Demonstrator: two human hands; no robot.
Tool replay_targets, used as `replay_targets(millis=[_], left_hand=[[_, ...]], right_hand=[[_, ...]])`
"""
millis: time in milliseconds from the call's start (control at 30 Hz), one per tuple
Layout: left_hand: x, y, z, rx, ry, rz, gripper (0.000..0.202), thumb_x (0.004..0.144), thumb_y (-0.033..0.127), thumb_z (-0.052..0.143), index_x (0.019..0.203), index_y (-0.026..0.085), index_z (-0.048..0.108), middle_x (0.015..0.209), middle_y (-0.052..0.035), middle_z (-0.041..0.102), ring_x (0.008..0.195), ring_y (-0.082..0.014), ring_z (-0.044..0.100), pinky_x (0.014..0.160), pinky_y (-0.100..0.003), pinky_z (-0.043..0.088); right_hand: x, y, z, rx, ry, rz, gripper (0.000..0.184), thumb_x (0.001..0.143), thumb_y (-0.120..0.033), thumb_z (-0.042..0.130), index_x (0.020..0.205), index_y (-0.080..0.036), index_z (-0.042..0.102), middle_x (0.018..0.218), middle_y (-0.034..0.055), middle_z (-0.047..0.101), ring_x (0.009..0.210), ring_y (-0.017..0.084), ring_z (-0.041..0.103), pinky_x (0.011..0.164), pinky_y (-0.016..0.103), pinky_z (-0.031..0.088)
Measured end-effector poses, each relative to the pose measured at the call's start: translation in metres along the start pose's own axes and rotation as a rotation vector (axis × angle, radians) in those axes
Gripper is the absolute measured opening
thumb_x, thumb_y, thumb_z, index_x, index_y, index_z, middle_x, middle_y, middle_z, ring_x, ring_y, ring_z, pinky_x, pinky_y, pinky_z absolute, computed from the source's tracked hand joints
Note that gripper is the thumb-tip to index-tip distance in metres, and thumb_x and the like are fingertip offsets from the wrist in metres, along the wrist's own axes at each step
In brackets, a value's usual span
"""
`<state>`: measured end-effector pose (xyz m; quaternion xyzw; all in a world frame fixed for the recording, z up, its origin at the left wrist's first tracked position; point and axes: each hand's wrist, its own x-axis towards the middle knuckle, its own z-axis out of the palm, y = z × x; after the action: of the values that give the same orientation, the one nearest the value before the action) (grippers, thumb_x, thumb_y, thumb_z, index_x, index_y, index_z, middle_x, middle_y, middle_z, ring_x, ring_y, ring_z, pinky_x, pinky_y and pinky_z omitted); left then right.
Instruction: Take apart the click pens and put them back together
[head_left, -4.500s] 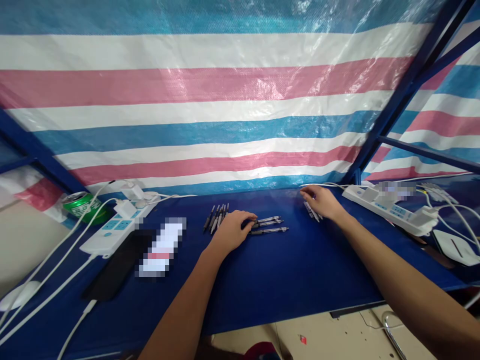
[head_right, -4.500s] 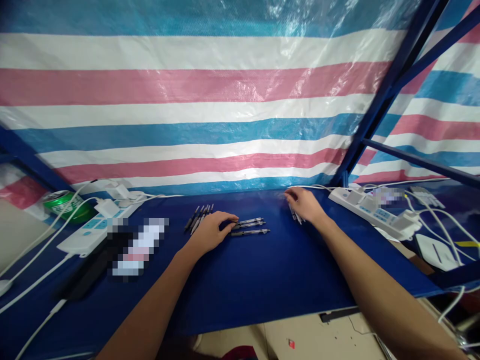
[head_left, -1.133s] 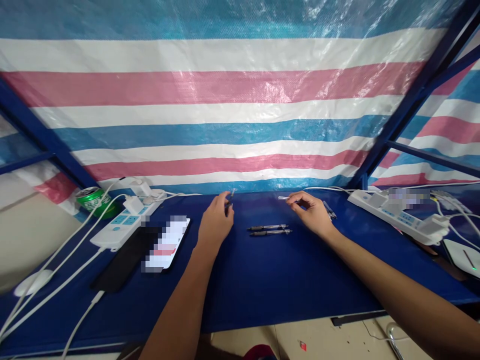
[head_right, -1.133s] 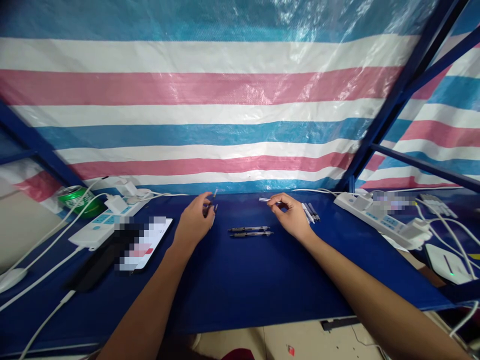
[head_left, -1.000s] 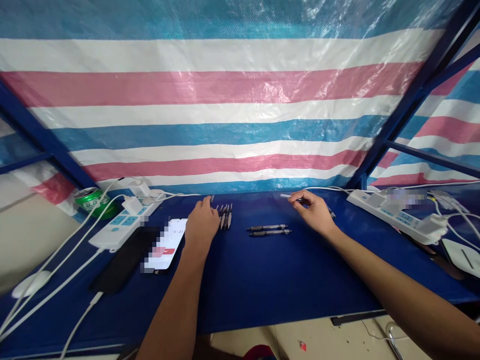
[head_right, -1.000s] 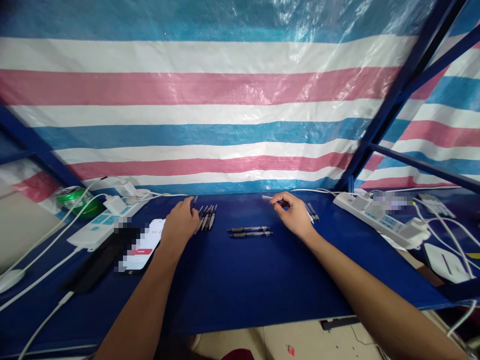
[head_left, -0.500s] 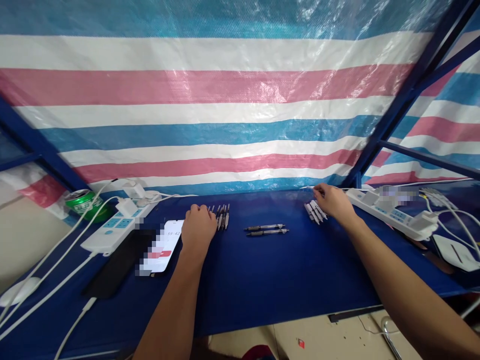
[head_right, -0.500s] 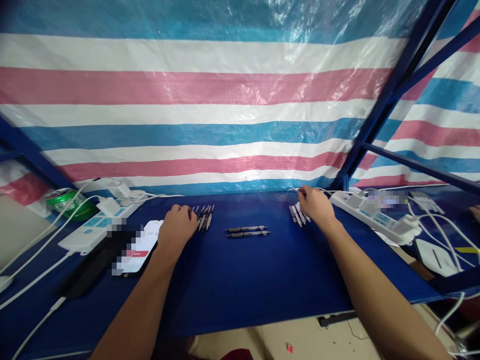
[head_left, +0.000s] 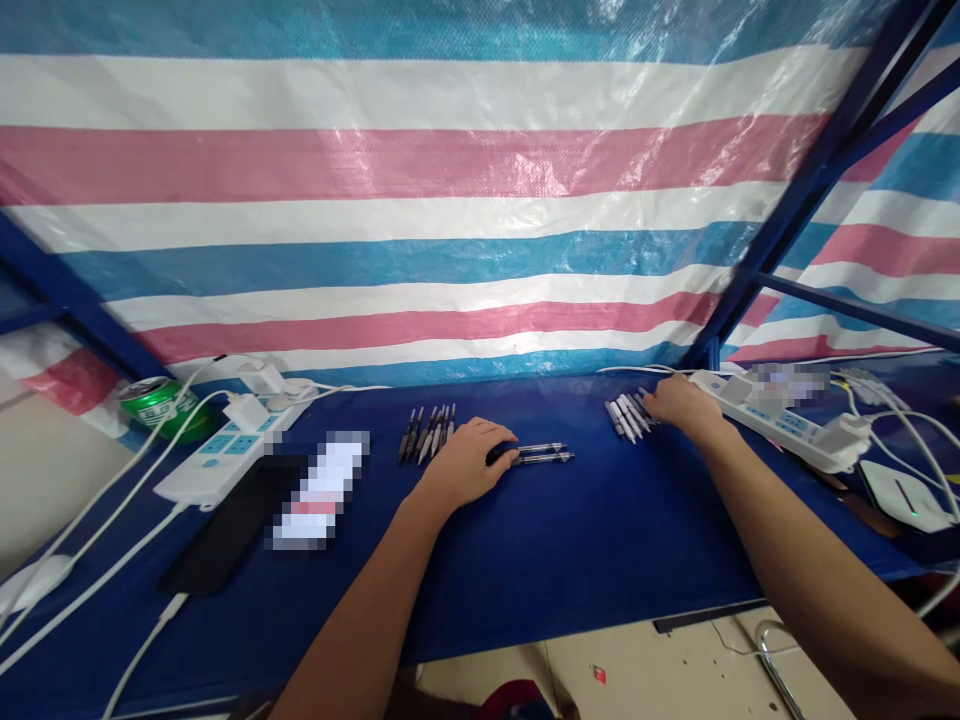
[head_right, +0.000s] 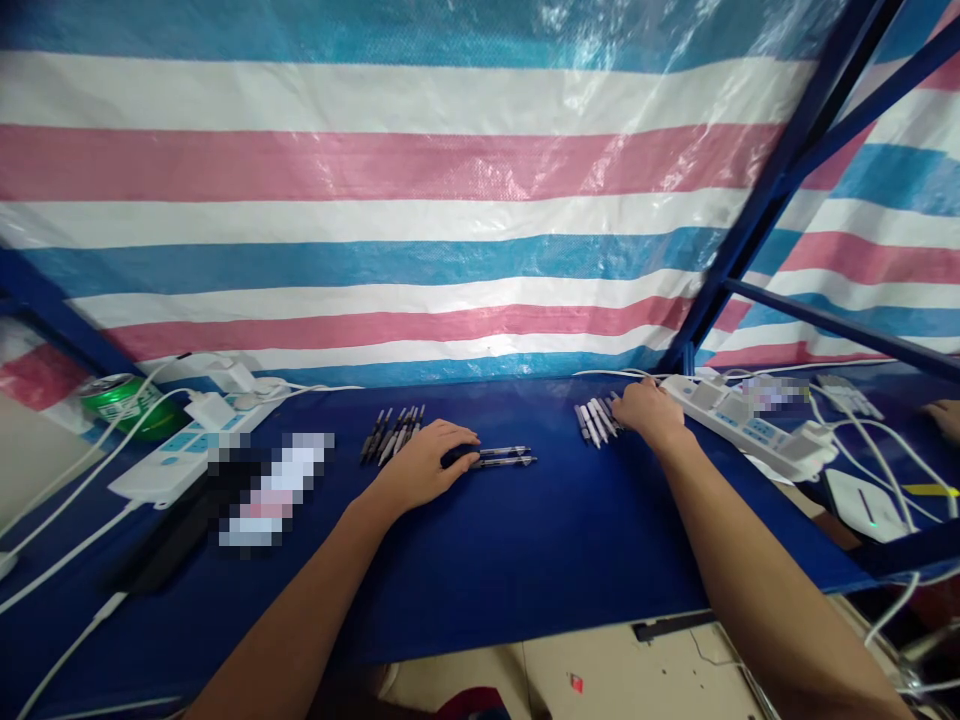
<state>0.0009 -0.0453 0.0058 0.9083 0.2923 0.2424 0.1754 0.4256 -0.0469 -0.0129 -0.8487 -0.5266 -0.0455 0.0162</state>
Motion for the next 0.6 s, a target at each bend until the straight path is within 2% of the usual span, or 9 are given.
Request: replay_targets(millis=[133, 300, 367, 467, 600], left_hand=[[0.0, 0.0, 0.0, -0.062, -0.014, -0.013, 0.021, 0.102, 0.035, 0.063, 0.113, 0.027, 0.079, 0.117, -0.006, 0.078, 0.118, -0.0259, 0.066, 0.109, -0.046, 0.051], [0.0, 0.002, 0.001, -0.099, -0.019, -0.074, 0.021, 0.1, 0.031, 0.063, 0.116, 0.028, 0.077, 0.118, -0.0052, 0.078, 0.115, -0.0255, 0.069, 0.105, -0.044, 0.054], [0.0, 0.003, 0.001, -0.118, -0.019, -0.075, 0.021, 0.1, 0.028, 0.063, 0.116, 0.028, 0.077, 0.118, -0.0044, 0.077, 0.113, -0.0247, 0.07, 0.103, -0.043, 0.055], [0.001, 0.003, 0.003, -0.171, -0.009, -0.073, 0.02, 0.098, 0.026, 0.064, 0.115, 0.027, 0.076, 0.116, -0.0041, 0.077, 0.106, -0.0219, 0.072, 0.098, -0.038, 0.057], [0.0, 0.002, 0.004, -0.206, 0.005, -0.076, 0.023, 0.097, 0.024, 0.065, 0.117, 0.026, 0.076, 0.112, -0.0045, 0.078, 0.1, -0.0207, 0.074, 0.093, -0.036, 0.059]], right_hand=[[0.001, 0.002, 0.003, -0.002, 0.026, -0.004, 0.047, 0.098, -0.041, 0.053, 0.115, -0.008, 0.081, 0.133, 0.0316, 0.067, 0.116, 0.043, 0.071, 0.096, 0.053, 0.054], [0.001, 0.002, 0.004, 0.029, 0.045, 0.006, 0.047, 0.101, -0.042, 0.05, 0.12, -0.011, 0.078, 0.133, 0.03, 0.068, 0.117, 0.043, 0.07, 0.095, 0.054, 0.054], [0.003, 0.002, 0.004, 0.061, 0.063, -0.014, 0.043, 0.102, -0.037, 0.049, 0.124, -0.011, 0.076, 0.13, 0.029, 0.07, 0.119, 0.041, 0.07, 0.099, 0.053, 0.053], [0.009, 0.001, 0.006, 0.113, 0.063, -0.136, 0.04, 0.102, -0.024, 0.046, 0.129, -0.012, 0.073, 0.128, 0.0252, 0.072, 0.122, 0.035, 0.069, 0.105, 0.046, 0.051], [0.012, 0.0, 0.012, 0.177, 0.056, -0.266, 0.045, 0.096, -0.013, 0.047, 0.135, -0.012, 0.071, 0.131, 0.0204, 0.074, 0.121, 0.031, 0.07, 0.106, 0.039, 0.051]])
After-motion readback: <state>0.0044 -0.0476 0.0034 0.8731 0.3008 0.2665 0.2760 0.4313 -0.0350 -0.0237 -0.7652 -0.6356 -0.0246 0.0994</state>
